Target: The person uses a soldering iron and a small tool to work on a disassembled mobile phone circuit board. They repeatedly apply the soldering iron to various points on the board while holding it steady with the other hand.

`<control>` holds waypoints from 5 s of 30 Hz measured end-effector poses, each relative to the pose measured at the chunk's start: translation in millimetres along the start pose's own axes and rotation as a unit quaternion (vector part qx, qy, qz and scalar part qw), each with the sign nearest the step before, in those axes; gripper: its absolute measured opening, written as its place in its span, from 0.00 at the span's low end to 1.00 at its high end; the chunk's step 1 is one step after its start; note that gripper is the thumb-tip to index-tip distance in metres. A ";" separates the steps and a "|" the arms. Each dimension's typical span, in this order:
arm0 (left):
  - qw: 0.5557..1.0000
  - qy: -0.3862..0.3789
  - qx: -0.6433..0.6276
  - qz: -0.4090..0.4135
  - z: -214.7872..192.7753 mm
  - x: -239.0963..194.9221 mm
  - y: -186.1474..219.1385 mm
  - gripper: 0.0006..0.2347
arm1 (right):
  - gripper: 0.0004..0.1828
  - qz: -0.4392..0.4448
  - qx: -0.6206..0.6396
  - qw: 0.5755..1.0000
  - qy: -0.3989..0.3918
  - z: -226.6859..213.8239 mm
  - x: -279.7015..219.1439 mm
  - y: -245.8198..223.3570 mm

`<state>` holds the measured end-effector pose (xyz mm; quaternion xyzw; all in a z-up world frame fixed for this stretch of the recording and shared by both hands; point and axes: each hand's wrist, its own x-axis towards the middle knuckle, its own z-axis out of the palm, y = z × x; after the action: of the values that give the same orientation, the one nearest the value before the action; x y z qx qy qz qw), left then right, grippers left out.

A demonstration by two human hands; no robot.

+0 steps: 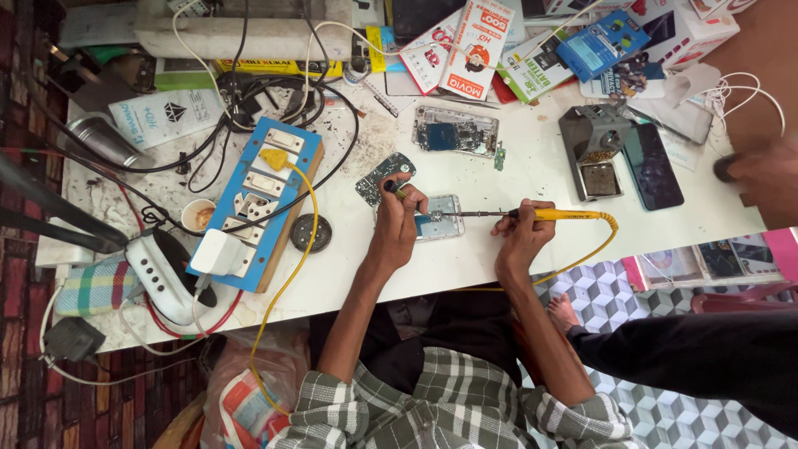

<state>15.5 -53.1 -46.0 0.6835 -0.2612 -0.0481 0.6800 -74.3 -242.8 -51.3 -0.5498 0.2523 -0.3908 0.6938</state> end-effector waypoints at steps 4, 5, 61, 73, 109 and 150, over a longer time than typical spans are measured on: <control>1.000 0.000 -0.003 -0.021 -0.5 0.5 1.2 0.14 | 0.10 0.000 -0.006 1.000 -0.010 0.9 -2.1 -0.7; 1.000 -0.002 0.001 -0.028 -1.0 0.4 1.3 0.14 | 0.10 -0.009 -0.005 1.000 -0.014 1.3 -2.6 -0.9; 0.999 0.007 -0.023 -0.025 0.7 0.4 3.8 0.13 | 0.09 0.006 -0.017 1.000 0.007 -1.6 1.6 2.1; 1.000 0.012 0.009 -0.002 -1.3 0.3 6.7 0.11 | 0.08 0.014 -0.004 1.000 0.001 0.4 0.2 -0.1; 0.999 0.008 -0.007 -0.033 -0.7 1.3 4.2 0.13 | 0.04 0.008 0.022 1.000 -0.003 -8.7 6.5 10.6; 0.999 0.016 0.033 0.019 1.3 -0.7 2.4 0.10 | 0.08 -0.007 0.014 1.000 0.002 -1.5 4.6 8.7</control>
<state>13.7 -53.9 -44.0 0.7012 -0.2641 -0.0156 0.6621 -70.5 -246.6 -59.7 -0.5407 0.2449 -0.4002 0.6983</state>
